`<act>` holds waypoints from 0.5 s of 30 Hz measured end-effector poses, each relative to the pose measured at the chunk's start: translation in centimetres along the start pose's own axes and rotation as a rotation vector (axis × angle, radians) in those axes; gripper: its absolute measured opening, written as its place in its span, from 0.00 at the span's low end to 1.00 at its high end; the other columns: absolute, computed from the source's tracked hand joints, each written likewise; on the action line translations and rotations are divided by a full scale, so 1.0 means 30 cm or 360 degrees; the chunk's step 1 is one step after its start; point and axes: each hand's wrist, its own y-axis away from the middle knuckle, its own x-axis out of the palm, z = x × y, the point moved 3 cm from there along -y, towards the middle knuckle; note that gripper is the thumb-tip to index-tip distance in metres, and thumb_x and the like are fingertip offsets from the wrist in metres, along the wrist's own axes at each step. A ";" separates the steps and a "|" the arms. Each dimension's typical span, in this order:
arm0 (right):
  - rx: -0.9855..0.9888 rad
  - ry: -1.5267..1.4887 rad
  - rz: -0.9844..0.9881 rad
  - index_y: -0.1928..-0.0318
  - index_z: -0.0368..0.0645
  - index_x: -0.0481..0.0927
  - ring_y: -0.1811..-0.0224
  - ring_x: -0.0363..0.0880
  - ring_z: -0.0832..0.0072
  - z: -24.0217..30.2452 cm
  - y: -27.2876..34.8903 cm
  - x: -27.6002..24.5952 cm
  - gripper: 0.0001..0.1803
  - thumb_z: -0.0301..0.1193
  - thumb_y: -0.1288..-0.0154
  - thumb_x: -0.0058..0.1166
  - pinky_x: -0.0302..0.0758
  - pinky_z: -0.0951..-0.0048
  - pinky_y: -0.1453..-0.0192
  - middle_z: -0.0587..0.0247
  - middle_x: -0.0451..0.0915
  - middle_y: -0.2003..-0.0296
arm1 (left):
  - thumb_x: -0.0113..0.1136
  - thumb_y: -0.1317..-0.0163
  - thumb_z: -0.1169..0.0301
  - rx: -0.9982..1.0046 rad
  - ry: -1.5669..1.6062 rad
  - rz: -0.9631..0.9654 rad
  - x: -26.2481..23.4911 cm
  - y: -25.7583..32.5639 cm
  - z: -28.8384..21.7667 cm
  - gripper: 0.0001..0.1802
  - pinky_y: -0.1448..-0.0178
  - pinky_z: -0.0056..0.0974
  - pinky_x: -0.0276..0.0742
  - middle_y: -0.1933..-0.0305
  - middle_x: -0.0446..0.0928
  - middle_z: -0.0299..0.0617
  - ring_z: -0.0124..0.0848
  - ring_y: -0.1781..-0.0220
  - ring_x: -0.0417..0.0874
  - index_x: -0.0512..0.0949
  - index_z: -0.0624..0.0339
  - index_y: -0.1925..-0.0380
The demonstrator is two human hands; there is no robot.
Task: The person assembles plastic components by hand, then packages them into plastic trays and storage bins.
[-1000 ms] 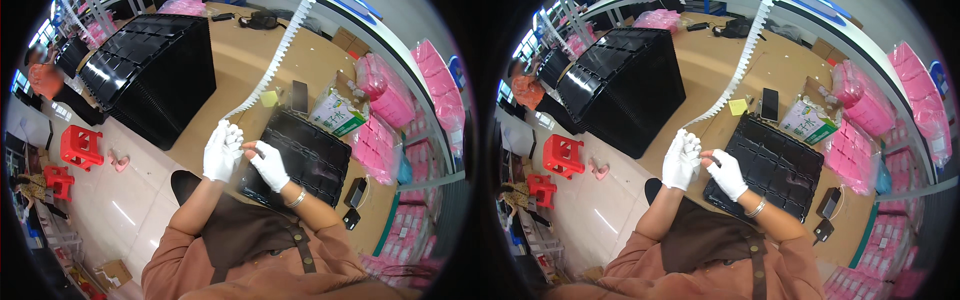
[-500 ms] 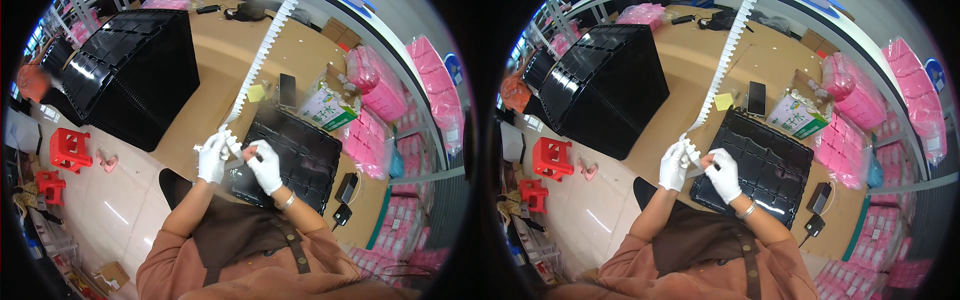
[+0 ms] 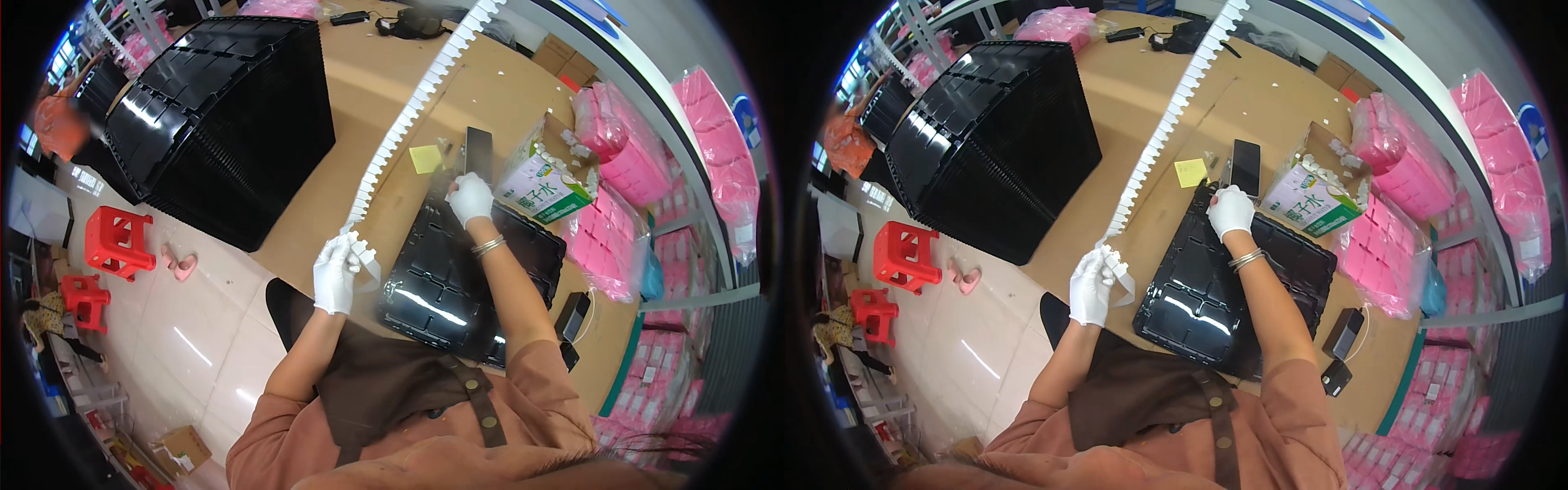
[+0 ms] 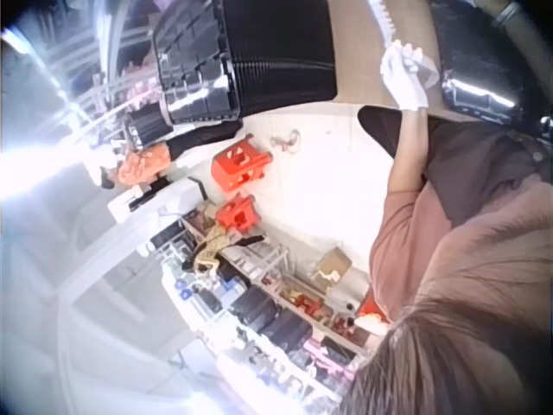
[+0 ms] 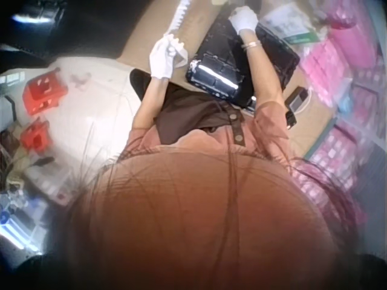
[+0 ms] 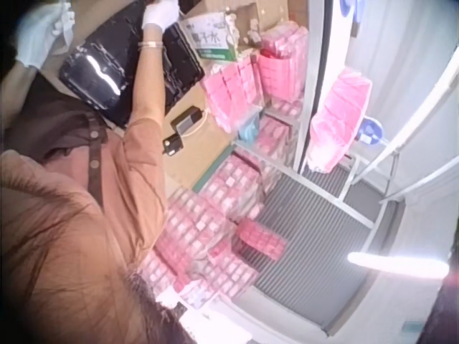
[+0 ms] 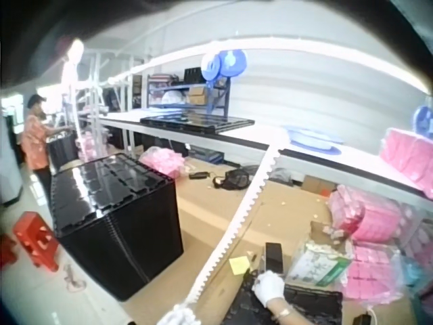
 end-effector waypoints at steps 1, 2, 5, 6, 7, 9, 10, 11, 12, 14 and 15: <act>0.0022 0.0024 0.0007 0.75 0.47 0.84 0.63 0.80 0.57 0.009 0.003 -0.003 0.06 0.33 0.50 0.58 0.76 0.58 0.58 0.54 0.79 0.68 | 0.49 0.30 0.71 0.0000 0.0000 -0.0012 0.006 0.009 -0.006 0.11 0.56 0.35 0.80 0.63 0.77 0.45 0.26 0.71 0.76 0.74 0.67 0.55; 0.0046 0.0049 0.0014 0.76 0.47 0.83 0.63 0.79 0.57 0.016 0.009 -0.008 0.05 0.33 0.49 0.57 0.76 0.58 0.58 0.54 0.79 0.68 | 0.48 0.30 0.72 0.0019 0.0058 0.0003 0.026 0.018 -0.012 0.11 0.56 0.34 0.80 0.63 0.77 0.45 0.25 0.71 0.75 0.74 0.68 0.55; -0.0074 0.0004 0.0022 0.76 0.46 0.82 0.63 0.80 0.57 0.028 0.031 -0.008 0.04 0.30 0.50 0.57 0.76 0.58 0.58 0.54 0.79 0.69 | 0.48 0.31 0.73 0.0027 0.0118 0.0039 0.073 0.035 -0.016 0.11 0.57 0.33 0.80 0.62 0.77 0.44 0.23 0.72 0.74 0.73 0.68 0.54; -0.0115 -0.0029 0.0037 0.76 0.45 0.81 0.64 0.80 0.57 0.028 0.043 -0.006 0.03 0.29 0.50 0.57 0.76 0.57 0.58 0.54 0.79 0.69 | 0.47 0.31 0.73 0.0023 0.0124 0.0058 0.079 0.038 -0.015 0.11 0.58 0.33 0.80 0.62 0.76 0.44 0.22 0.73 0.73 0.73 0.69 0.54; -0.0030 -0.0294 0.0061 0.75 0.44 0.80 0.66 0.80 0.57 0.043 0.072 -0.039 0.01 0.26 0.52 0.57 0.76 0.58 0.60 0.55 0.79 0.70 | 0.47 0.31 0.73 0.0019 0.0128 0.0056 0.071 0.034 -0.014 0.11 0.58 0.33 0.80 0.62 0.76 0.44 0.22 0.73 0.73 0.73 0.69 0.54; 0.0012 -0.0491 -0.0191 0.76 0.43 0.79 0.67 0.80 0.57 0.057 0.123 -0.106 0.01 0.25 0.52 0.58 0.75 0.59 0.60 0.55 0.79 0.71 | 0.47 0.31 0.74 0.0004 -0.0074 0.0014 0.042 0.022 -0.004 0.11 0.58 0.34 0.80 0.62 0.76 0.43 0.22 0.74 0.73 0.73 0.70 0.54; 0.0071 -0.0688 -0.0450 0.76 0.43 0.79 0.67 0.80 0.56 0.053 0.154 -0.147 0.02 0.24 0.52 0.58 0.75 0.61 0.61 0.56 0.79 0.72 | 0.47 0.31 0.74 0.0000 -0.0069 0.0003 0.049 0.030 -0.006 0.11 0.58 0.34 0.80 0.62 0.76 0.43 0.22 0.74 0.73 0.73 0.70 0.54; 0.0109 -0.0745 -0.0542 0.75 0.42 0.78 0.68 0.79 0.56 0.047 0.179 -0.186 0.02 0.23 0.51 0.58 0.75 0.62 0.61 0.56 0.79 0.73 | 0.50 0.31 0.72 0.0023 -0.0060 -0.0024 0.062 0.043 -0.020 0.11 0.65 0.29 0.73 0.69 0.74 0.37 0.20 0.76 0.70 0.75 0.69 0.56; 0.0146 -0.0803 -0.0634 0.75 0.41 0.78 0.68 0.79 0.57 0.040 0.197 -0.226 0.02 0.22 0.51 0.58 0.75 0.63 0.61 0.56 0.79 0.74 | 0.53 0.32 0.70 0.0048 -0.0050 -0.0053 0.068 0.050 -0.026 0.12 0.72 0.24 0.65 0.77 0.72 0.32 0.18 0.77 0.68 0.77 0.69 0.57; 0.0248 -0.0809 -0.0572 0.73 0.41 0.79 0.67 0.80 0.57 0.030 0.214 -0.239 0.02 0.24 0.48 0.58 0.75 0.62 0.60 0.56 0.80 0.72 | 0.54 0.32 0.69 0.0035 0.0004 0.0017 0.068 0.040 0.009 0.12 0.72 0.23 0.65 0.76 0.72 0.32 0.17 0.77 0.68 0.77 0.69 0.57; 0.0191 -0.0689 -0.0474 0.72 0.41 0.80 0.66 0.80 0.57 0.026 0.192 -0.197 0.02 0.25 0.47 0.58 0.75 0.62 0.59 0.55 0.81 0.71 | 0.54 0.33 0.69 0.0032 0.0063 0.0086 0.066 0.041 0.020 0.12 0.72 0.23 0.64 0.76 0.72 0.32 0.17 0.77 0.68 0.77 0.68 0.57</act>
